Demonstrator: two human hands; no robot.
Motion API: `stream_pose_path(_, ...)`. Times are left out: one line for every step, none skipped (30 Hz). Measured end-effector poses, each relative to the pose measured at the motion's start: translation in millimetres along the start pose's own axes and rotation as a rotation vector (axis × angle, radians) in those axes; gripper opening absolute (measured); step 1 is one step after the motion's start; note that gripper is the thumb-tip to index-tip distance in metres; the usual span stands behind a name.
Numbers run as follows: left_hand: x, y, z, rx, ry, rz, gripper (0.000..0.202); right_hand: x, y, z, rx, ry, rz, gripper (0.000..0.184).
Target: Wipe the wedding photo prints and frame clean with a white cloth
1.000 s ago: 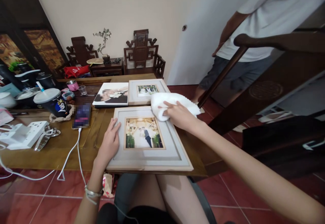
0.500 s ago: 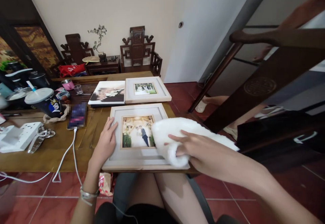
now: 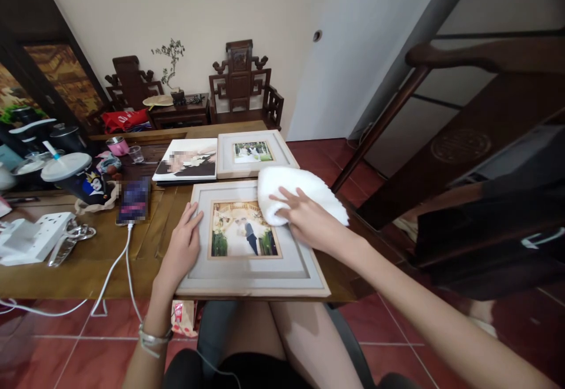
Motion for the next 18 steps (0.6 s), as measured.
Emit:
stream_pose_path(0,0,0.0,-0.001,0.004,0.003,0.041,-10,-7,-2,0.016,-0.021,-0.013,0.047)
stream_pose_path(0,1,0.0,-0.001,0.011,0.006,0.041,-22,-15,-6,0.04,-0.045,-0.027,0.047)
stream_pose_path(0,1,0.0,-0.001,0.016,0.009,0.041,-34,-23,-10,0.069,-0.07,-0.04,0.046)
stream_pose_path(0,1,0.2,0.001,0.018,0.011,0.041,-46,-31,-15,0.101,-0.093,-0.052,0.045)
stream_pose_path(0,1,0.3,0.004,0.02,0.013,0.041,-57,-38,-21,0.134,-0.114,-0.065,0.045)
stream_pose_path(0,1,0.5,0.006,0.02,0.014,0.041,-67,-45,-27,0.167,-0.128,-0.075,0.046)
stream_pose_path(0,0,0.6,0.008,0.02,0.015,0.041,-76,-52,-34,0.2,-0.134,-0.087,0.046)
stream_pose_path(0,0,0.7,0.008,0.018,0.016,0.041,-82,-57,-40,0.23,-0.131,-0.096,0.045)
stream_pose_path(-1,0,0.8,0.007,0.016,0.016,0.041,-86,-62,-46,0.258,-0.124,-0.105,0.044)
stream_pose_path(-1,0,0.8,0.003,0.013,0.016,0.041,-87,-66,-51,0.278,-0.116,-0.111,0.042)
stream_pose_path(-1,0,0.8,-0.001,0.011,0.017,0.041,-86,-69,-54,0.288,-0.11,-0.112,0.04)
stream_pose_path(-1,0,0.7,-0.004,0.008,0.018,0.041,-81,-70,-55,0.286,-0.105,-0.11,0.04)
stream_pose_path(-1,0,0.6,-0.005,0.005,0.021,0.041,-74,-70,-54,0.271,-0.105,-0.107,0.042)
stream_pose_path(-1,0,0.6,-0.004,0.001,0.023,0.041,-66,-68,-51,0.246,-0.103,-0.097,0.044)
stream_pose_path(-1,1,0.6,-0.001,-0.005,0.024,0.041,-56,-64,-46,0.214,-0.098,-0.084,0.046)
stream_pose_path(-1,1,0.8,0.003,-0.012,0.024,0.041,-44,-58,-41,0.18,-0.086,-0.067,0.048)
stream_pose_path(-1,1,0.9,0.008,-0.019,0.021,0.041,-33,-51,-35,0.149,-0.068,-0.05,0.048)
stream_pose_path(-1,1,1.0,0.011,-0.024,0.018,0.042,-21,-43,-30,0.12,-0.044,-0.03,0.049)
Point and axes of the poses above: each hand's wrist, its own x-axis towards the middle knuckle, its own z-axis out of the palm, y = z × x, the point moved 6 cm from there along x, towards the middle knuckle, and after that the axes turned 9 degrees about -x, right-handed, at the moved point
